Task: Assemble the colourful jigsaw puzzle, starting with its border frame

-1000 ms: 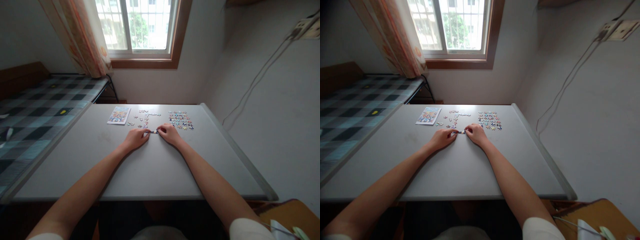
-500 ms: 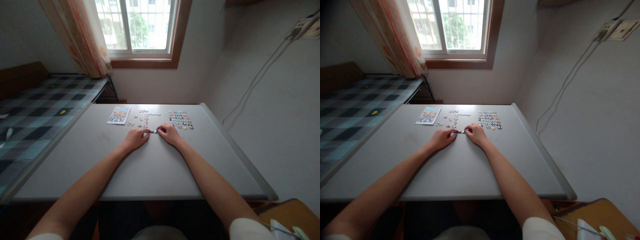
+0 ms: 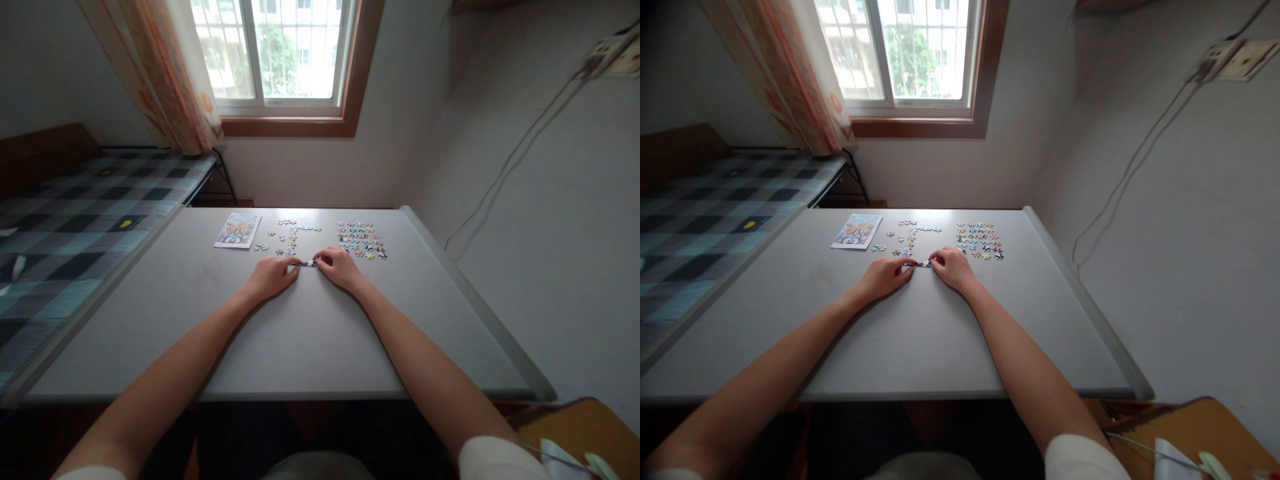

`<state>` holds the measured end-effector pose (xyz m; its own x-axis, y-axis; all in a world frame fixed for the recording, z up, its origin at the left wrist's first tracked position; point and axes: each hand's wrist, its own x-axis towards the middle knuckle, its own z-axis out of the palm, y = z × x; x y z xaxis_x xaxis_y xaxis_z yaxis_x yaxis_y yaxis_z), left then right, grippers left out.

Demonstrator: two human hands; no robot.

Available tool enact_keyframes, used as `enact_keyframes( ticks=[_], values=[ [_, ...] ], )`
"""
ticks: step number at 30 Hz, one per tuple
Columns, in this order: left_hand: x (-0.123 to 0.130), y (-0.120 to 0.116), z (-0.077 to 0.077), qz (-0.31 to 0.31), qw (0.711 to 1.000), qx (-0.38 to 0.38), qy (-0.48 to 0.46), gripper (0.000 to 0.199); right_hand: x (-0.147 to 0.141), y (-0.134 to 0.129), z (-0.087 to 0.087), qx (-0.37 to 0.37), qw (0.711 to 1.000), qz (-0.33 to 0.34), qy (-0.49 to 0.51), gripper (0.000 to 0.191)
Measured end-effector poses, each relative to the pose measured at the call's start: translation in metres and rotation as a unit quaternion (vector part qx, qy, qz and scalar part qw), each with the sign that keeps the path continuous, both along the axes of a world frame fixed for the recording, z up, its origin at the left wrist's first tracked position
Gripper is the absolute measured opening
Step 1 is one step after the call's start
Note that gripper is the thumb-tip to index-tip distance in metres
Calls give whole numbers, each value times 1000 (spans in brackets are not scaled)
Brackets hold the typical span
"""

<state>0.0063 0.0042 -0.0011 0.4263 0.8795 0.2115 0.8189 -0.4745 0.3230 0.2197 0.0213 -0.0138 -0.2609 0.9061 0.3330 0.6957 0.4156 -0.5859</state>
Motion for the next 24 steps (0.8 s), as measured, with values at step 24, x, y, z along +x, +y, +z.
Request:
enact_keyframes(
  ticks=[24],
  values=[
    [0, 0, -1, -1, 1000, -2, -4, 28, 0, 1, -2, 6, 1000, 4, 0, 14]
  ],
)
